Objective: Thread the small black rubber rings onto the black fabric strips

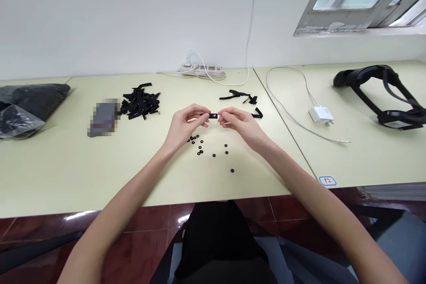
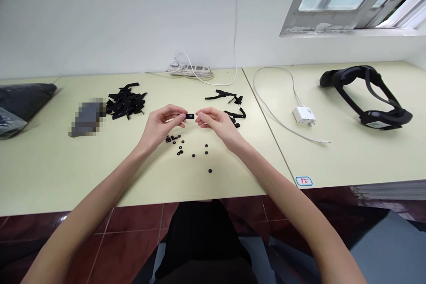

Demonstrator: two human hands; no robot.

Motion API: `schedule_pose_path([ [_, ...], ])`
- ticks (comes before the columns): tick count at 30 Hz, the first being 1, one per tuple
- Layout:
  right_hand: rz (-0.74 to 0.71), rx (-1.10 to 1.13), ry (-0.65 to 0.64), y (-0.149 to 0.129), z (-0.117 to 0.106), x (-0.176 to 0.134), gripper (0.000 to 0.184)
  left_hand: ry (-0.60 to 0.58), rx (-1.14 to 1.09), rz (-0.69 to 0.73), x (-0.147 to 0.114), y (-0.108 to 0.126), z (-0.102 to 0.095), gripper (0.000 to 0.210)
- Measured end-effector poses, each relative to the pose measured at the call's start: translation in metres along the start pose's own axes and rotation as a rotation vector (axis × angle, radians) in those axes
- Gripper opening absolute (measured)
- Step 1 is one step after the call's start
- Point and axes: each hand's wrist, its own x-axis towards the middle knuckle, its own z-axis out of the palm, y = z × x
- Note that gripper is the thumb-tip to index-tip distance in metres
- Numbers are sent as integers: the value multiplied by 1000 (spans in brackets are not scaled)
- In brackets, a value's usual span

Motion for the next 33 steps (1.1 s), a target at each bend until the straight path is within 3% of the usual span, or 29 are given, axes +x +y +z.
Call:
schedule_pose_path([
  [4, 1, -71, -56, 0, 2, -2, 36, -13, 20, -4, -1, -1, 1, 35],
  [16, -87, -175, 24, 6, -2, 3, 36, 38, -66, -95, 7, -12, -8, 43],
  [19, -97, -270, 44, 11, -4, 5, 34, 235, -168, -96, 23, -32, -33, 45],
  [23, -109, -409, 86, 8, -19, 10, 32, 623, -169, -45, 49, -69, -95, 44],
  [26, -196, -619, 306, 1, -46, 15, 26, 845, -188, -104, 58, -84, -136, 42],
  [29, -242, -899, 511, 1, -76, 19, 21, 915, -202, -102, 57, -86, -153, 45],
  [33, -121, -1125, 365, 15, -101, 21, 15, 862, -241, -139, 50, -78, -150, 46],
])
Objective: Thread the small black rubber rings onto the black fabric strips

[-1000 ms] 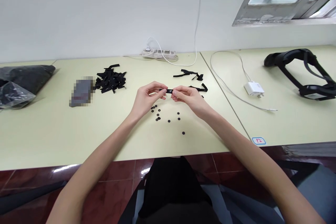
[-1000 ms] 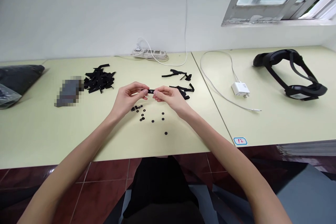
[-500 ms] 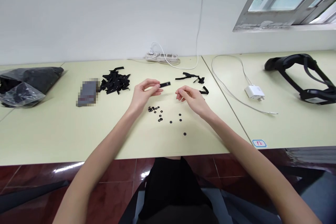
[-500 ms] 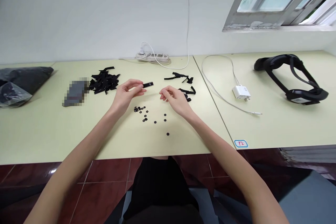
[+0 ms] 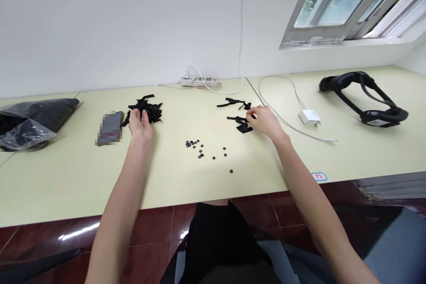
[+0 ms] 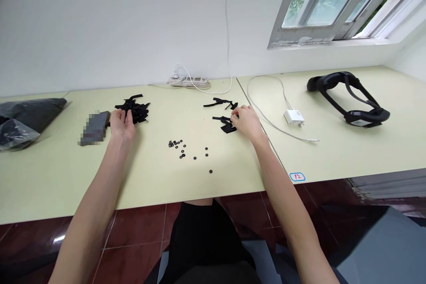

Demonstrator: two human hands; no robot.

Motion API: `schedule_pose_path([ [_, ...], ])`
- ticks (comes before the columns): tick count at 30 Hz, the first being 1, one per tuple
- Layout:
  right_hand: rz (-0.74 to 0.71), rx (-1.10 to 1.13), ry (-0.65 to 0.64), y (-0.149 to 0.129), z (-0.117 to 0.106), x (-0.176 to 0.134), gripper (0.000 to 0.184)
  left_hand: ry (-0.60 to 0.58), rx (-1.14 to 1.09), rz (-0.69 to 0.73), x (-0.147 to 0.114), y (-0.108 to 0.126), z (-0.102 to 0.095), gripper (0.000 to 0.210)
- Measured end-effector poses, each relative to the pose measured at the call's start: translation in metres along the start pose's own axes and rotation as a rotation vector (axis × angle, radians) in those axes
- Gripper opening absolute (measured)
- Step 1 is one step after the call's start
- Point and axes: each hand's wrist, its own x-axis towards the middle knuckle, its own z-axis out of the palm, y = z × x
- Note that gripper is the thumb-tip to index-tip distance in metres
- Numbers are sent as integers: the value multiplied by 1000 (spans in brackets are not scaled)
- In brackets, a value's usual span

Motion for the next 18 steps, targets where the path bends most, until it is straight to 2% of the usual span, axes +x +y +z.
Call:
schedule_pose_path([
  [2, -5, -59, -53, 6, 3, 0, 13, -36, -17, -22, -8, 5, 3, 39],
  [5, 18, -39, 11, 3, 0, 1, 15, -88, -69, -10, -24, 16, 14, 24],
  [7, 30, 118, 57, -8, -6, 1, 12, -152, -101, 33, -40, 22, 26, 16],
  [10, -2, 521, 23, -36, -10, -4, 14, -280, -82, 123, -71, 27, 45, 27],
  [12, -56, 694, -6, -58, -8, -13, 21, -428, -16, 164, -95, 27, 56, 28],
  [13, -101, 724, -40, -68, -6, -19, 21, -581, 85, 192, -106, 27, 60, 29],
  [15, -188, 728, -137, -85, 1, -30, 24, -826, 210, 186, -127, 27, 64, 36],
  [18, -265, 693, -228, -96, 11, -41, 27, -1075, 365, 101, -147, 29, 65, 39],
])
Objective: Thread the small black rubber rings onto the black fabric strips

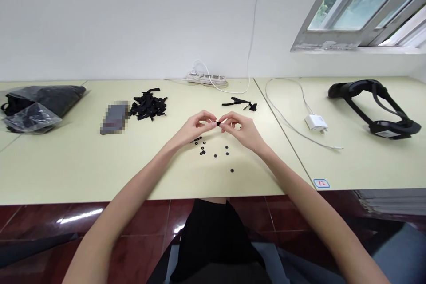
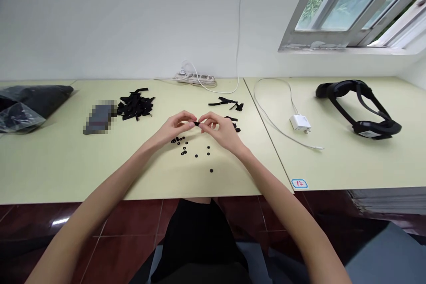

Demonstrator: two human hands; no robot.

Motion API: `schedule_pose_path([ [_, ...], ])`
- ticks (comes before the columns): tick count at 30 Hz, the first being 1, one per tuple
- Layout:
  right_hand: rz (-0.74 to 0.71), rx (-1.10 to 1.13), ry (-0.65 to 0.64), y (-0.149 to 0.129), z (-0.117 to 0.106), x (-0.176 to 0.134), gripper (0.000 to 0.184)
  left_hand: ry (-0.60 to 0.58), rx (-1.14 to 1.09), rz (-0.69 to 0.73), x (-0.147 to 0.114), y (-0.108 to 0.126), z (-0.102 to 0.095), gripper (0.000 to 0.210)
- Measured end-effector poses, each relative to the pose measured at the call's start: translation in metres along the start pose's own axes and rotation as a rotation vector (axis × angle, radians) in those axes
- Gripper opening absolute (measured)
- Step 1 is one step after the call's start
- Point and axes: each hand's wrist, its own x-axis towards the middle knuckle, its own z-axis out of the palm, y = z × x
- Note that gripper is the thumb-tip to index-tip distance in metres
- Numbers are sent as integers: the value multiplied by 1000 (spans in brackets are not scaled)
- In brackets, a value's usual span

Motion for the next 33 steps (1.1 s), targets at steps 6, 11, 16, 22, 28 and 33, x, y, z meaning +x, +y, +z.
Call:
schedule_pose_path([
  [6, 81, 77, -18, 13, 6, 2, 30, -21, -64, -63, 0, -6, -3, 40],
  [11, 94, 19, 201, 14, 9, 3, 23, 116, -178, -69, 6, -13, -8, 45],
  [16, 160, 151, 79, 9, 16, 1, 30, 72, -92, -47, 3, -9, -2, 44],
  [22, 138, 142, 57, 16, 14, 2, 26, 51, -61, -29, 1, -7, 3, 39],
  [28, 158, -256, -188, 10, 22, -10, 13, 252, -109, -44, 5, -14, -3, 36],
  [33, -90, -308, -329, -1, 39, -19, 12, 333, -215, -66, 9, -19, -9, 41],
])
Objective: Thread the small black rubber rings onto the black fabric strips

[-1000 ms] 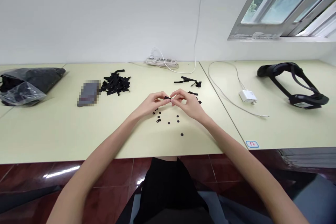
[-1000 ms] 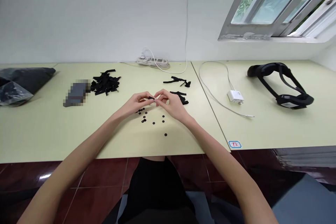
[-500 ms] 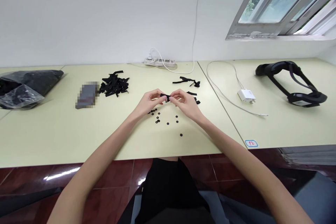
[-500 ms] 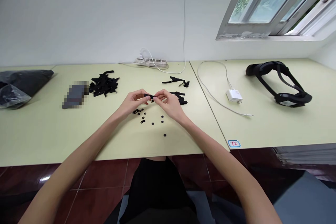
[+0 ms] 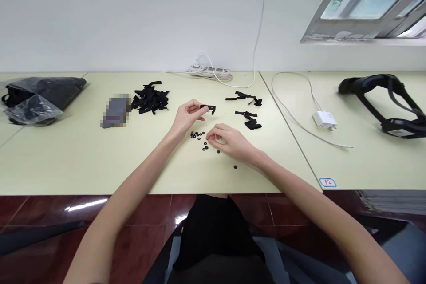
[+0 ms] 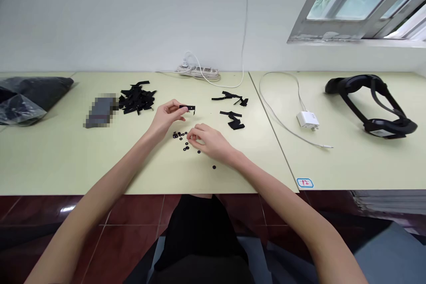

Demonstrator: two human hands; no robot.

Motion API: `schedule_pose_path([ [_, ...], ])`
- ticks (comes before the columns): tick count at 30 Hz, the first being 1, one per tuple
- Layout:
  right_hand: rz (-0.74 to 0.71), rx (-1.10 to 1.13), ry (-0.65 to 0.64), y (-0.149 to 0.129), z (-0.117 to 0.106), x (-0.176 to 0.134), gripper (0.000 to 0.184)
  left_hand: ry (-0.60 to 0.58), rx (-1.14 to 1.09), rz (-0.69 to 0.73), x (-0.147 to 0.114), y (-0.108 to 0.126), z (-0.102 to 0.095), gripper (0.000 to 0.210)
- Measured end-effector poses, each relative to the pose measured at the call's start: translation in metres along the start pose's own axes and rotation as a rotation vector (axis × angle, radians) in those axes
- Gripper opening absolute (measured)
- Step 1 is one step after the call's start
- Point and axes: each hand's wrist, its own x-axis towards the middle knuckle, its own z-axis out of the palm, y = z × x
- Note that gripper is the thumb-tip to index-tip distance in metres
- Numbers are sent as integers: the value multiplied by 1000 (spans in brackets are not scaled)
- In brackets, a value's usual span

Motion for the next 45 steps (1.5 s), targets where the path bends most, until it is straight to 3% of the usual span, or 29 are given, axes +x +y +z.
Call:
schedule_pose_path([
  [4, -102, -46, -95, -2, 11, 2, 13, 25, -13, 5, 1, 0, -1, 44],
  [9, -61, -23, -126, 0, 11, 3, 17, 39, -12, 13, -1, 2, 0, 46],
  [17, 86, 26, 97, -1, 0, 5, 23, 135, -38, -4, 6, 1, -11, 39],
  [23, 66, -131, 57, -5, 20, 34, 17, 194, 16, 14, 9, -5, -16, 37],
  [28, -66, -161, 4, -11, 34, 60, 16, 199, 1, 39, 10, -11, -15, 37],
  [33, -20, -109, 14, -12, 40, 75, 27, 204, -19, 51, 11, -12, -14, 35],
  [38, -9, -34, 60, -8, 32, 66, 21, 174, -24, 58, 7, -10, -13, 35],
  [45, 144, 211, 221, 15, 6, 42, 9, 114, -46, 67, 3, -4, -10, 44],
])
